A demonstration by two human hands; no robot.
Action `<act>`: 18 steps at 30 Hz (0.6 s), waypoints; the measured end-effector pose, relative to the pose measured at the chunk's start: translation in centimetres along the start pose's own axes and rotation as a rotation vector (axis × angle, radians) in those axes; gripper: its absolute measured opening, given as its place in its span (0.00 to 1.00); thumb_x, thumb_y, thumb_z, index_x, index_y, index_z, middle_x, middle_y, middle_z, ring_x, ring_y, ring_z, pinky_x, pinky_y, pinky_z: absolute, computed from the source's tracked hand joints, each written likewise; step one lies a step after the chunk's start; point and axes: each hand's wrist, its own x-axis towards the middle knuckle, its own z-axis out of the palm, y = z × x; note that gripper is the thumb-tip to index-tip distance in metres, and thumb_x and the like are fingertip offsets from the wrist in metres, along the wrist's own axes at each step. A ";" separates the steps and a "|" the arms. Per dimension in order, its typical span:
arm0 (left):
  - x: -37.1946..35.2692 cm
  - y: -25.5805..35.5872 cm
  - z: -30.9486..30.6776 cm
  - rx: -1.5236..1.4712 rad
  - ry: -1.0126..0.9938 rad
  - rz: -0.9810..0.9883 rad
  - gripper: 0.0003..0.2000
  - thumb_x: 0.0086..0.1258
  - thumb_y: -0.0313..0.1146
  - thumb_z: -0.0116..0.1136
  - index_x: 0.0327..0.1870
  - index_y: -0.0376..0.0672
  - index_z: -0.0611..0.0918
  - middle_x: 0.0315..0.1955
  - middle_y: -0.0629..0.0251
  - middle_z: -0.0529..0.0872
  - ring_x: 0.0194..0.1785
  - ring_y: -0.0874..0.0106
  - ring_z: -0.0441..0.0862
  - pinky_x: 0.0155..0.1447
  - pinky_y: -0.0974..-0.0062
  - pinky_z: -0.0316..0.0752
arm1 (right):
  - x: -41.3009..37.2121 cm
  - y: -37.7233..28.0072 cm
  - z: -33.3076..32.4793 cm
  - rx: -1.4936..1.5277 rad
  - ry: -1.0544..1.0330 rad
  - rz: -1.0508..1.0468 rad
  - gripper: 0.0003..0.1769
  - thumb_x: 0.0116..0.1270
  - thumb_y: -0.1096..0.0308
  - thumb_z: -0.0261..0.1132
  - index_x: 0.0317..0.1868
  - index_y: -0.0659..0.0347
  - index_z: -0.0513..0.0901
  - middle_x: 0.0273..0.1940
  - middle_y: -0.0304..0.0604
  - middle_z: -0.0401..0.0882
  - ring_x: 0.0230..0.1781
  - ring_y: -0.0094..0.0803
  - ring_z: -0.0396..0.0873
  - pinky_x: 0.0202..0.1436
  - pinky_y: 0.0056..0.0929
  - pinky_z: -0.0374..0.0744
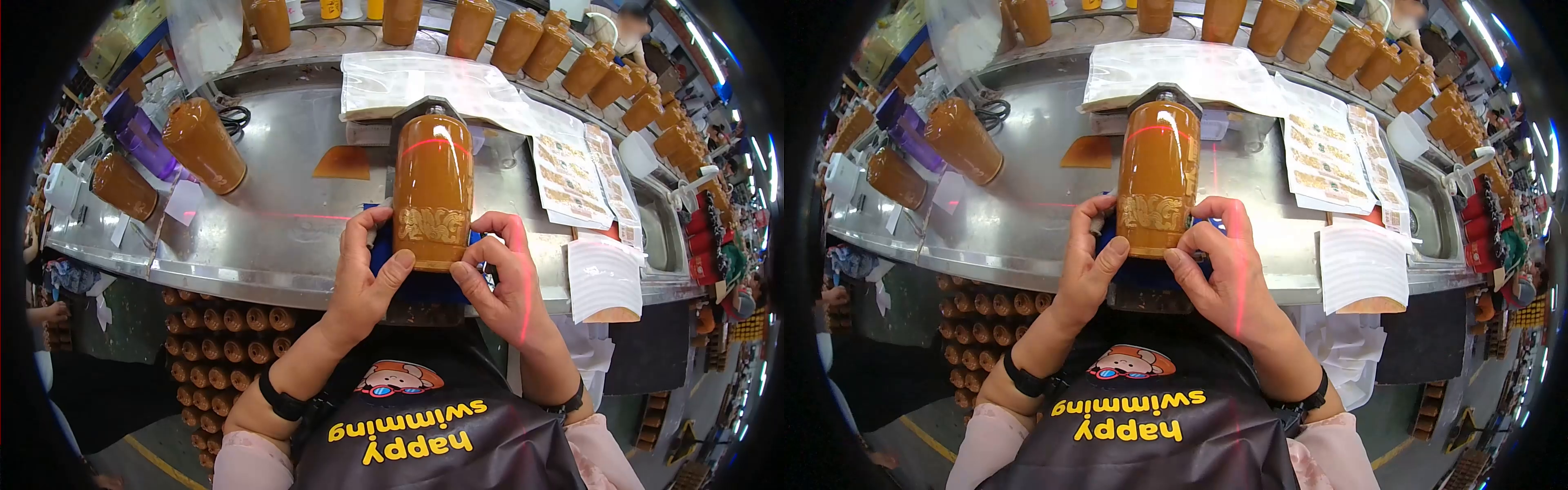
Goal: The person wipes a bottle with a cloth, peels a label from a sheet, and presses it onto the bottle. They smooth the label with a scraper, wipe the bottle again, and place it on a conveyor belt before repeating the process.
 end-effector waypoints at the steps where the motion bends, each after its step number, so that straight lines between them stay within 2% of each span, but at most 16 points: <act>1: 0.0 0.0 0.0 -0.004 0.004 -0.005 0.29 0.73 0.43 0.61 0.65 0.34 0.65 0.60 0.54 0.69 0.67 0.64 0.64 0.73 0.67 0.57 | 0.0 0.1 0.0 -0.008 0.003 -0.011 0.07 0.63 0.71 0.70 0.34 0.63 0.79 0.49 0.52 0.68 0.46 0.40 0.74 0.50 0.33 0.76; 10: 0.0 0.0 0.3 -0.026 0.003 0.004 0.28 0.73 0.41 0.61 0.66 0.35 0.65 0.60 0.56 0.68 0.66 0.66 0.64 0.71 0.68 0.57 | -0.6 1.5 -0.3 0.180 -0.065 0.077 0.08 0.66 0.69 0.68 0.36 0.64 0.78 0.51 0.50 0.66 0.56 0.40 0.68 0.60 0.33 0.70; 18: 0.1 0.6 0.1 0.006 -0.016 -0.005 0.30 0.72 0.43 0.61 0.66 0.34 0.64 0.60 0.55 0.68 0.65 0.65 0.66 0.70 0.67 0.59 | -0.5 1.6 -0.8 0.337 -0.110 0.186 0.09 0.68 0.67 0.67 0.37 0.64 0.78 0.52 0.49 0.64 0.56 0.38 0.66 0.62 0.32 0.67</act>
